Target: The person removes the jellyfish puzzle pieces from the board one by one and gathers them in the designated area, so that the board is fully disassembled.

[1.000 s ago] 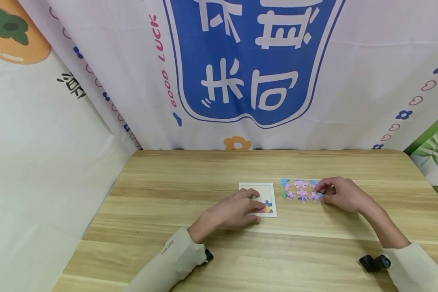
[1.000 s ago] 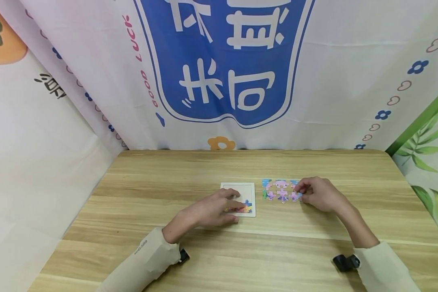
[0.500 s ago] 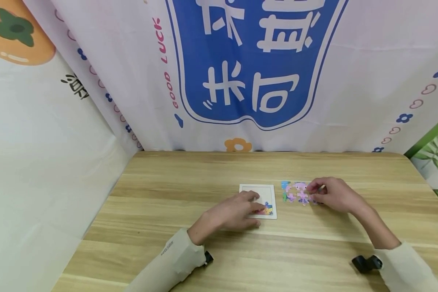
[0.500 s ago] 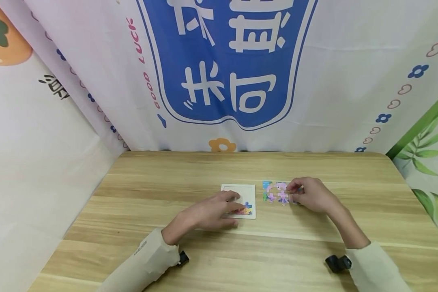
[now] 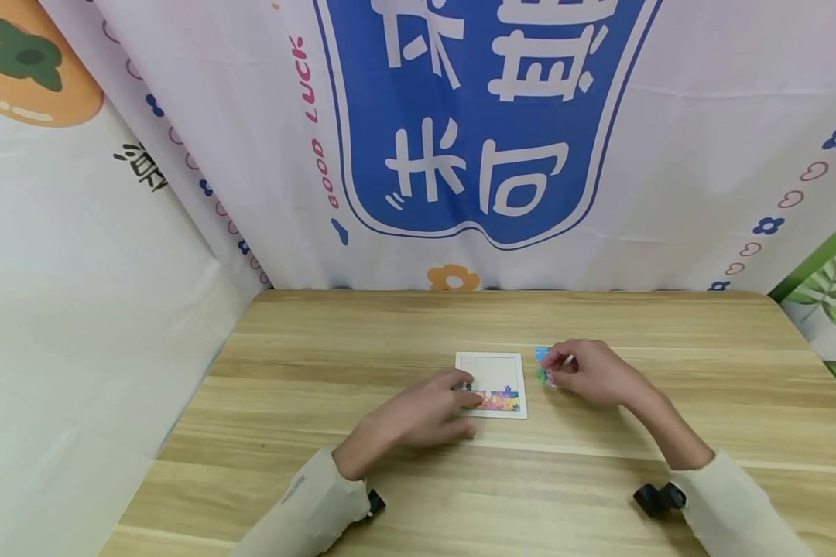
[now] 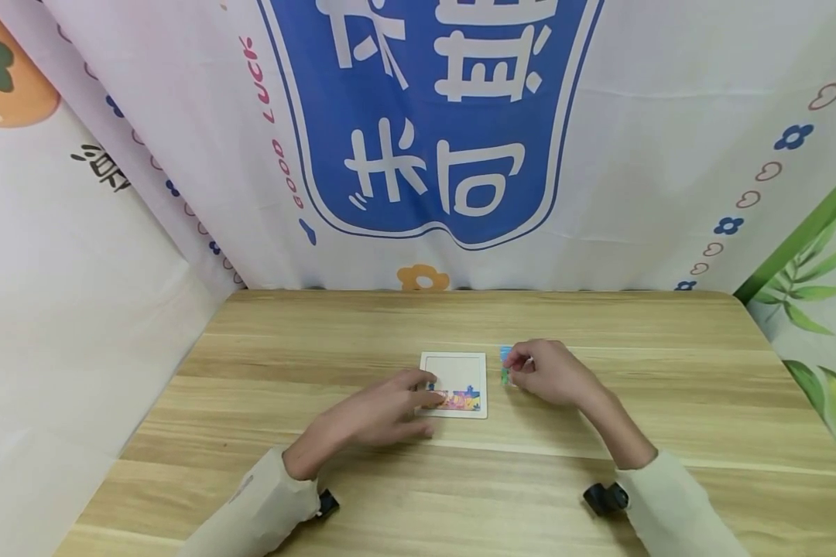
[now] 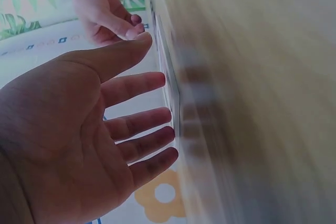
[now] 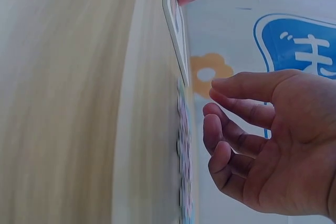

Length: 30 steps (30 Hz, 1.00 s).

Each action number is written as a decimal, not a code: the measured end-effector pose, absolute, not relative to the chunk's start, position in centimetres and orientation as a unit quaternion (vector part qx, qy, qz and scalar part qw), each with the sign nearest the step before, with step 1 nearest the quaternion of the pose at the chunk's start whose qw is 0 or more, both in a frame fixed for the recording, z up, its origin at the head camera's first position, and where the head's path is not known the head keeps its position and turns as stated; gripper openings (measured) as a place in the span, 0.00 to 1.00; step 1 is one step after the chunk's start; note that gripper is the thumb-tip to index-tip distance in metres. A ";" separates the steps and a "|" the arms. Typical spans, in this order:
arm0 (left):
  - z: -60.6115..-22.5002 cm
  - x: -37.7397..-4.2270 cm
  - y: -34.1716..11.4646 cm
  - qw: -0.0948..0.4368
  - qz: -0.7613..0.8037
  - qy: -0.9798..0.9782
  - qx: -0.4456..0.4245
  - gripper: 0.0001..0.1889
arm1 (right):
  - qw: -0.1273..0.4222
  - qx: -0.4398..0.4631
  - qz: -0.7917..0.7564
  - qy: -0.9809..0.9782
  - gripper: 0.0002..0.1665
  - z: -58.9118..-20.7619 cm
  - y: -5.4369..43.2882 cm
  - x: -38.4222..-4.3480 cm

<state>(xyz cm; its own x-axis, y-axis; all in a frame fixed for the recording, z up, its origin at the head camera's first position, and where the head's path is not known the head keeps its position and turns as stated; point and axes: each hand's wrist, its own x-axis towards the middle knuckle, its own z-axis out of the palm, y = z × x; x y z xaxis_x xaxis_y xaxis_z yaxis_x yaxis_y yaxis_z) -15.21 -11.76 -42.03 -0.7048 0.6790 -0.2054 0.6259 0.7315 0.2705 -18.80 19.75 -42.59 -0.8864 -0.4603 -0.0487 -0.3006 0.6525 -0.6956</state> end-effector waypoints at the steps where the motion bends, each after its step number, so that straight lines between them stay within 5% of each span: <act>1: -42.1 -15.1 -12.0 0.145 0.092 0.919 0.356 0.26 | 0.110 -0.214 -0.359 0.902 0.08 -42.6 19.5 -18.8; 30: -42.1 -13.2 -14.6 0.160 0.110 0.920 0.341 0.29 | 0.153 -0.250 -0.376 0.879 0.10 -42.8 12.3 -19.2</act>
